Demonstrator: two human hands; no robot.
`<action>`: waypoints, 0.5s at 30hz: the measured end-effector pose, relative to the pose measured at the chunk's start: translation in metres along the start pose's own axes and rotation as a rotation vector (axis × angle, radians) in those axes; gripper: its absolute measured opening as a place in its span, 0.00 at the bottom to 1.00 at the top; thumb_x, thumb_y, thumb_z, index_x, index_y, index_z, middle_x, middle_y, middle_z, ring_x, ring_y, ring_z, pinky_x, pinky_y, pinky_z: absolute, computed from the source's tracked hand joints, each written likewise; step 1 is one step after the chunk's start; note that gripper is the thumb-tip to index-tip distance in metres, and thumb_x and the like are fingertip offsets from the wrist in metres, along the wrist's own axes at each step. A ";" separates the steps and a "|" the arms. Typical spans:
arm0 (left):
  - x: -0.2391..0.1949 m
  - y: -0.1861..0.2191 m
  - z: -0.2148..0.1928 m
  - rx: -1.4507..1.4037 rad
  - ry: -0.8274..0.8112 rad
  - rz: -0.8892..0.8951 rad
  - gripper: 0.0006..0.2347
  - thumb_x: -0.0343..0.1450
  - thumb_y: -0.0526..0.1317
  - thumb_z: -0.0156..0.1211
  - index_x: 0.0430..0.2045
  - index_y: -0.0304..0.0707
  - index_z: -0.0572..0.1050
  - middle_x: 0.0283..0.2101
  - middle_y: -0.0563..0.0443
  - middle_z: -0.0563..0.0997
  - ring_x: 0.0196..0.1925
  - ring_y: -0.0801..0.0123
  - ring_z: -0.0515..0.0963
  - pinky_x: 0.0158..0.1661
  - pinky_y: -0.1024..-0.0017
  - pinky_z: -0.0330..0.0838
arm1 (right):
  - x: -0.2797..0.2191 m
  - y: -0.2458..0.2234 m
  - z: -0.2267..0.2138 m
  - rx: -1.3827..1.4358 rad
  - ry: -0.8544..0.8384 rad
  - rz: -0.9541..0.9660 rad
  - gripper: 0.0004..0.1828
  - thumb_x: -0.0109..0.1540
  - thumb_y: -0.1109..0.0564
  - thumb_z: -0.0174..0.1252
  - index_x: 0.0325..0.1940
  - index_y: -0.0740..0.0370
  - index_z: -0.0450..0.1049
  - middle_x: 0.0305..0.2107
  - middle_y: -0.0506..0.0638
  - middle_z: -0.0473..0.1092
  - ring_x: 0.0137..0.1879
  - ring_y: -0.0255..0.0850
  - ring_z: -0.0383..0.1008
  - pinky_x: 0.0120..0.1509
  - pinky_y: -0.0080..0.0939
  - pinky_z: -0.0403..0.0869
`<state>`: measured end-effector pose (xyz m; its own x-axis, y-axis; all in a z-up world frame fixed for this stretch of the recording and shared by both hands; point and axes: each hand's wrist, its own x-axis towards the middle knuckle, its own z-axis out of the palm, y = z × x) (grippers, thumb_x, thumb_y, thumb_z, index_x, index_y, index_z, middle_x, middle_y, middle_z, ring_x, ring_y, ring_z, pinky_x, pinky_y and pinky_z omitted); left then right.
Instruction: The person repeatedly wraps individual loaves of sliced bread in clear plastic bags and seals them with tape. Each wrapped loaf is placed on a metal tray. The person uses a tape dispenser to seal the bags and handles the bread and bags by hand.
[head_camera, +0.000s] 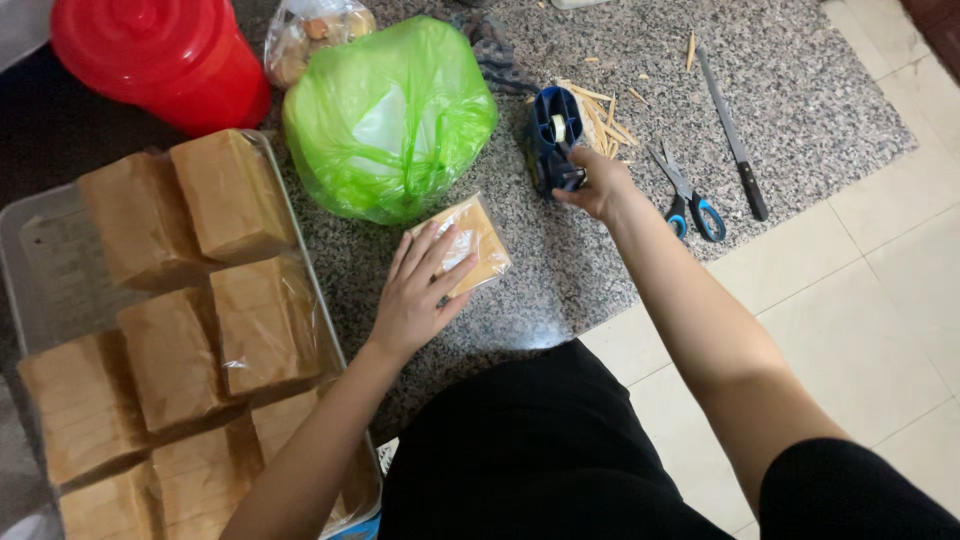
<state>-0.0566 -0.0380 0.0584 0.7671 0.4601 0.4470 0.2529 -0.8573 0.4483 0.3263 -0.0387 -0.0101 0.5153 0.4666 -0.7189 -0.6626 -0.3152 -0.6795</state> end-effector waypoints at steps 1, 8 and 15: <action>0.000 -0.001 0.001 -0.008 -0.001 -0.004 0.23 0.68 0.47 0.68 0.60 0.52 0.76 0.72 0.44 0.66 0.76 0.48 0.59 0.73 0.47 0.49 | 0.003 -0.001 0.001 -0.020 0.004 0.022 0.27 0.63 0.56 0.59 0.63 0.71 0.64 0.64 0.72 0.62 0.62 0.63 0.74 0.54 0.63 0.79; -0.004 -0.006 0.006 0.006 0.000 -0.016 0.22 0.68 0.47 0.68 0.59 0.52 0.76 0.72 0.45 0.66 0.76 0.50 0.59 0.73 0.46 0.49 | -0.025 0.017 -0.006 0.052 0.007 -0.122 0.22 0.64 0.56 0.59 0.57 0.73 0.69 0.62 0.70 0.62 0.58 0.56 0.73 0.58 0.50 0.78; -0.006 -0.006 0.010 0.009 0.011 -0.018 0.21 0.69 0.46 0.68 0.59 0.51 0.76 0.72 0.45 0.66 0.76 0.50 0.59 0.74 0.46 0.50 | -0.040 0.056 -0.029 0.377 -0.118 -0.234 0.14 0.65 0.60 0.57 0.49 0.75 0.68 0.51 0.71 0.70 0.54 0.57 0.77 0.57 0.37 0.82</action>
<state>-0.0574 -0.0381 0.0455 0.7561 0.4779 0.4472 0.2722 -0.8510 0.4492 0.2844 -0.0989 -0.0231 0.6240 0.5872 -0.5156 -0.6982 0.1224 -0.7054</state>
